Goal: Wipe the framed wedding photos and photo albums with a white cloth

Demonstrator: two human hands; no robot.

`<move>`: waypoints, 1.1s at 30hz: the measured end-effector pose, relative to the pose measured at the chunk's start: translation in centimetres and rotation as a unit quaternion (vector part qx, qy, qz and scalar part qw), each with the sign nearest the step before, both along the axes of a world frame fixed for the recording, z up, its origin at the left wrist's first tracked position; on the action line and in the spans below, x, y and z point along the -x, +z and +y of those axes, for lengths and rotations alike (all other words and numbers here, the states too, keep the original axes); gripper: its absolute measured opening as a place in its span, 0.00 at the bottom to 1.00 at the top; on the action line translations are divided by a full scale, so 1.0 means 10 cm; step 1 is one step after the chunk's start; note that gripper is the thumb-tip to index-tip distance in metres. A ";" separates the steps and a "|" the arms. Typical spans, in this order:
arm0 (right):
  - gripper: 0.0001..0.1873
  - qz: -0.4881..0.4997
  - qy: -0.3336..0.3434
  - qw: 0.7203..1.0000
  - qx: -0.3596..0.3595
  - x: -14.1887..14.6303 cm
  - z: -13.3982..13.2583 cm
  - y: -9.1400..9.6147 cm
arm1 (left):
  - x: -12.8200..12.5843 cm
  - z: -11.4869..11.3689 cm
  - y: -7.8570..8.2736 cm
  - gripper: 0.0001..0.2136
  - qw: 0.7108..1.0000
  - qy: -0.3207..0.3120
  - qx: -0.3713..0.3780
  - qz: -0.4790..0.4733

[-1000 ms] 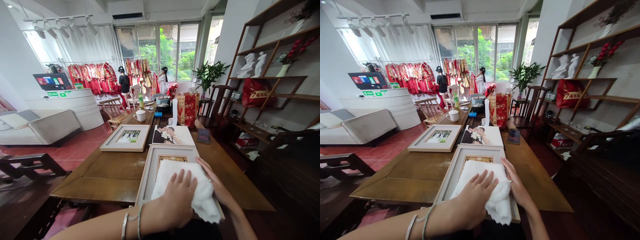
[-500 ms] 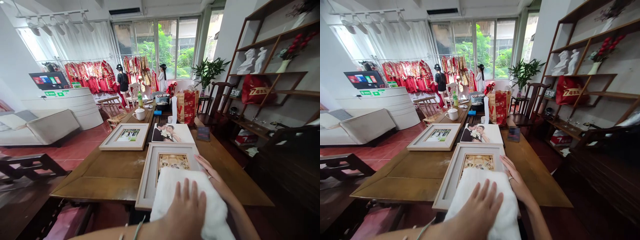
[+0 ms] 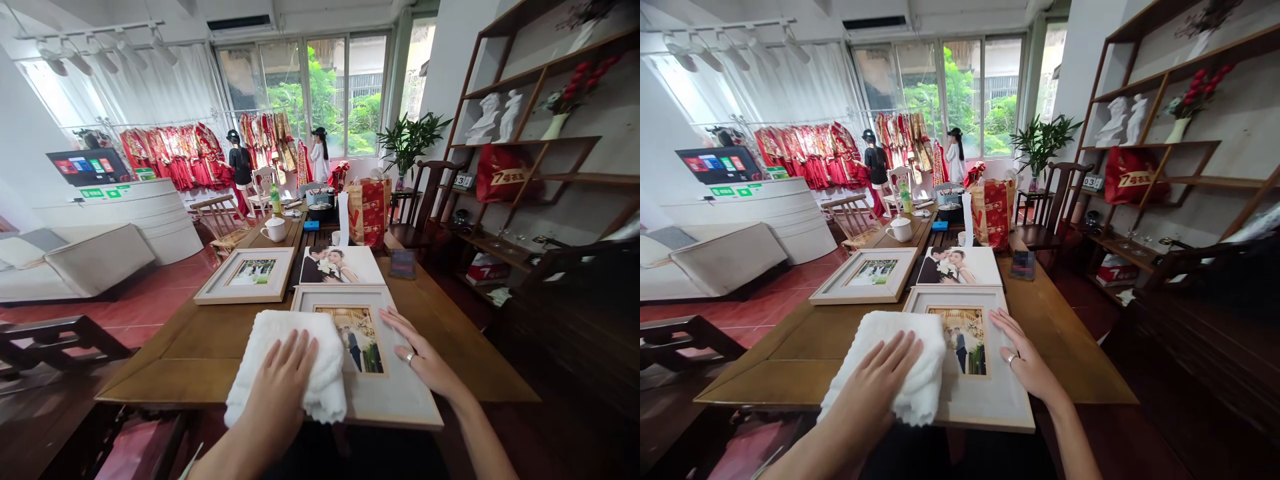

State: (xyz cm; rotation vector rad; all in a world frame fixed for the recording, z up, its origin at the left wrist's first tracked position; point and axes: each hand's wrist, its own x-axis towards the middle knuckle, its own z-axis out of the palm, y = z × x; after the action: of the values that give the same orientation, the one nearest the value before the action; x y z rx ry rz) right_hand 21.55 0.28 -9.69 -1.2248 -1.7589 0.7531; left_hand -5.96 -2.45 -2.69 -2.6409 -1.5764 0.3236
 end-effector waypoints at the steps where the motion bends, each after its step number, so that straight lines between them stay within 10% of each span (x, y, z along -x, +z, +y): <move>1: 0.28 -0.001 0.003 1.000 0.000 0.00 0.00 0.01 | -0.01 0.03 0.01 0.44 1.000 -0.005 -0.005 -0.006; 13: 0.28 -0.001 0.004 1.000 -0.014 -0.01 0.00 -0.01 | 0.29 -0.52 -0.09 0.38 0.993 -0.084 0.082 -0.027; 26: 0.25 0.001 0.012 1.000 -0.005 0.00 -0.02 0.02 | -0.19 0.99 0.06 0.35 0.993 0.000 -0.098 -0.063; 33: 0.26 0.004 -0.005 1.000 0.000 0.02 -0.02 0.03 | -0.11 0.68 -0.03 0.36 0.996 -0.023 -0.070 -0.040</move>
State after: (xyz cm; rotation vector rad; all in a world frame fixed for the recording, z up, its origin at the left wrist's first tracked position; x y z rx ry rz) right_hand 21.38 0.10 -9.43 -1.2275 -1.7458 0.7518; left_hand -4.85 4.35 -2.98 -2.6086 -1.4962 0.1023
